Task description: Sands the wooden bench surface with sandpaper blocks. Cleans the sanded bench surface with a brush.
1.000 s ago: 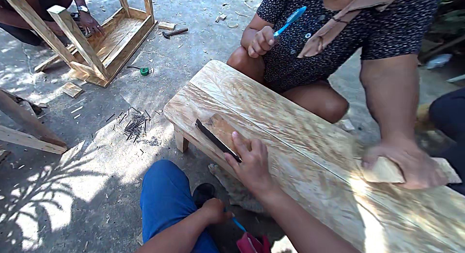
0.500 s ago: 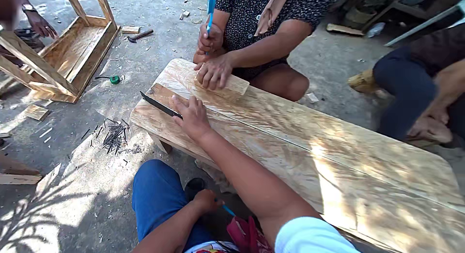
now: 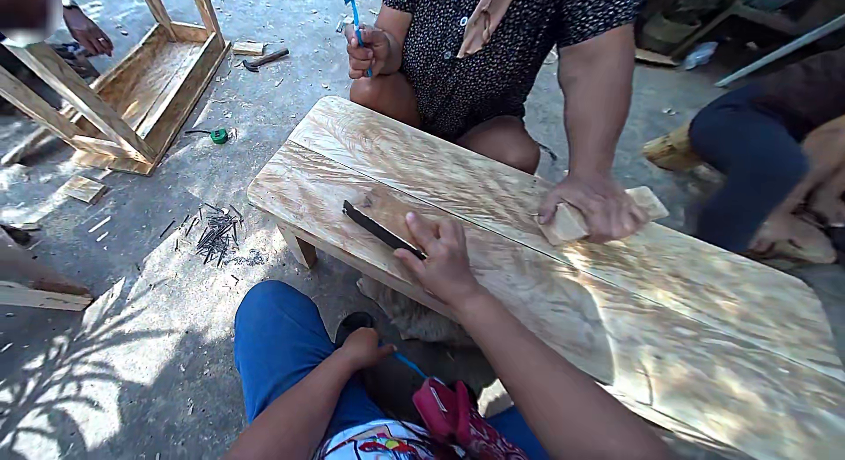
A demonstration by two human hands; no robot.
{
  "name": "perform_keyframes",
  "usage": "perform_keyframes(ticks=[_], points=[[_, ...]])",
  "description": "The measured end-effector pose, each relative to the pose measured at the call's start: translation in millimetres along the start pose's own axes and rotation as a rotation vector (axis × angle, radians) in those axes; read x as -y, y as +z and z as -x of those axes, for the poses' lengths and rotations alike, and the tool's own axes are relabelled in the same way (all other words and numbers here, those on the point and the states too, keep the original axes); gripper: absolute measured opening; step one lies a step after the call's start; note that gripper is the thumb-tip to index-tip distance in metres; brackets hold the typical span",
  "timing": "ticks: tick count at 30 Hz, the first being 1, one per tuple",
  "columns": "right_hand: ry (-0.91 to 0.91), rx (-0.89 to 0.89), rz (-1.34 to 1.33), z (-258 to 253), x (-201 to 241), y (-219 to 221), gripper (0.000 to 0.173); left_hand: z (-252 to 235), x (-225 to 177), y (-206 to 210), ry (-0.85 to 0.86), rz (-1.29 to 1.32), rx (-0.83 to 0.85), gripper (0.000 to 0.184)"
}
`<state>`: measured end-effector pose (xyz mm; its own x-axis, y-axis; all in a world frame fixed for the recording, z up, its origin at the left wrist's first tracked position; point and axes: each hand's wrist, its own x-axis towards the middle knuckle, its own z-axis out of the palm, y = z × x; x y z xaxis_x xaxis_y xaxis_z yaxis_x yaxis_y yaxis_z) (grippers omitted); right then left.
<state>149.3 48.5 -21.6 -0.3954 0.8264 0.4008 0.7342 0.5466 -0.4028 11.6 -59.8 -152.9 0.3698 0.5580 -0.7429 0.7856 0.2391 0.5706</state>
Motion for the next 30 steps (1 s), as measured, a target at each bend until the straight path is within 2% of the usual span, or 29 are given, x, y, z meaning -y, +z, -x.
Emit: perform_keyframes(ticks=[4,6,8,12,19,22,26,30], points=[[0.038,0.159,-0.064,-64.0,64.8,50.3,0.059,-5.2,4.7,2.3,-0.006,-0.030,-0.032,0.055],[0.066,0.251,-0.069,-80.5,78.7,53.0,0.061,-6.6,5.0,3.7,-0.017,-0.071,-0.045,0.055],[0.098,0.306,-0.074,-74.3,79.0,41.5,0.061,-4.5,4.9,5.1,-0.041,-0.080,-0.050,0.055],[0.101,0.187,-0.018,-15.2,31.0,2.7,0.060,-1.5,0.0,3.2,-0.094,-0.074,-0.044,0.054],[0.276,-0.040,0.119,158.3,-97.8,-115.9,0.057,2.5,-3.1,5.6,-0.073,-0.116,-0.024,0.055],[0.257,-0.106,0.116,194.4,-126.2,-142.1,0.062,2.6,-8.5,6.5,-0.064,-0.142,-0.002,0.054],[0.180,-0.118,0.084,166.6,-116.6,-125.4,0.066,-0.9,-14.2,9.3,-0.052,-0.186,0.026,0.055],[-0.017,-0.109,-0.024,86.7,-69.3,-59.3,0.056,-4.1,-18.5,9.3,-0.075,-0.192,0.023,0.056]])
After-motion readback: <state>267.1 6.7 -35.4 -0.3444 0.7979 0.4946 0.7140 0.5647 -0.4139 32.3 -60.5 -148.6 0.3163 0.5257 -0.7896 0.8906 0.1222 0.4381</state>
